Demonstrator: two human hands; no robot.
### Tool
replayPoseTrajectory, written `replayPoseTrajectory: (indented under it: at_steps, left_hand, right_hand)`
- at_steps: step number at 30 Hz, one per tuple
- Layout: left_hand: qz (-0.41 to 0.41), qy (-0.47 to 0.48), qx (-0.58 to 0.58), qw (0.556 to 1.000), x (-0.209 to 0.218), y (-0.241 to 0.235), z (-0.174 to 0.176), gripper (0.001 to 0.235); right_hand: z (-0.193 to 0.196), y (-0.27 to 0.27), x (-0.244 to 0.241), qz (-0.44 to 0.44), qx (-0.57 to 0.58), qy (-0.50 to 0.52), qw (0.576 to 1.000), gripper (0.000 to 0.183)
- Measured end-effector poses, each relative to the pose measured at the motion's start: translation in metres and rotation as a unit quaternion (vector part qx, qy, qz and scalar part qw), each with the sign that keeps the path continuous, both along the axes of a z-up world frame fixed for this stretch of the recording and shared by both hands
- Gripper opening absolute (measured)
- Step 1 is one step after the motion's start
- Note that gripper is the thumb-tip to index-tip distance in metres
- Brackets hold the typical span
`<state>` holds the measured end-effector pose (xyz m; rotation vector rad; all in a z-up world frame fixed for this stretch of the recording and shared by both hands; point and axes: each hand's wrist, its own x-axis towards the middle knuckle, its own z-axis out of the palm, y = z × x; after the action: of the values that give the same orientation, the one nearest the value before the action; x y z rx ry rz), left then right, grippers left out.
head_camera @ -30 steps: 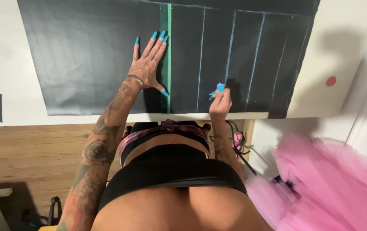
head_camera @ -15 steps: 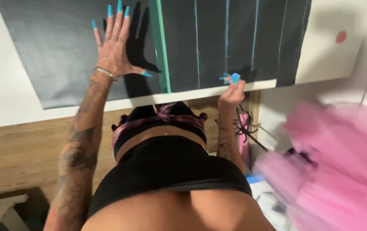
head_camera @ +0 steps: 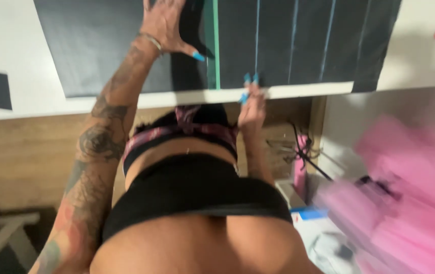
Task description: Marking parallel lines on a sheet of black leather using a ruler and chalk
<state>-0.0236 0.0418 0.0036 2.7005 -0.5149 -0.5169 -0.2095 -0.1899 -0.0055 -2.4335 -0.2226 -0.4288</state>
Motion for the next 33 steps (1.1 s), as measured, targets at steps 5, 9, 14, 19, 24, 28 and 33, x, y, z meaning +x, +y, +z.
replayPoseTrajectory:
  at_steps: [5,9,14,19,24,28,33]
  left_hand:
    - [-0.026,0.019,0.036,0.999,0.012,-0.025,0.011,0.132]
    - [-0.033,0.020,0.075,0.996,0.020,-0.037,0.008,0.130]
    - [-0.035,0.032,0.074,0.996,0.022,-0.038,0.001,0.131]
    - [-0.027,0.060,0.080,0.995,0.021,-0.038,0.003,0.135]
    - [-0.025,0.062,0.069,0.995,0.025,-0.038,0.003,0.136]
    - [-0.017,0.060,0.056,0.996,0.024,-0.038,0.003,0.137]
    - [-0.018,0.044,0.066,0.997,0.025,-0.038,-0.013,0.134]
  right_hand:
    - [-0.019,0.022,-0.009,0.054,-0.002,0.061,0.997,0.029]
    - [-0.037,0.028,-0.006,0.102,-0.003,0.131,0.986,0.036]
    - [-0.048,0.025,-0.005,0.107,0.004,0.176,0.979,0.041]
    - [-0.037,0.023,-0.006,0.117,0.031,0.192,0.974,0.040]
    - [-0.036,0.022,-0.002,0.111,0.051,0.213,0.969,0.041]
    - [-0.038,0.020,-0.001,0.119,0.060,0.231,0.964,0.039]
    - [-0.035,0.015,0.002,0.149,0.098,0.267,0.947,0.043]
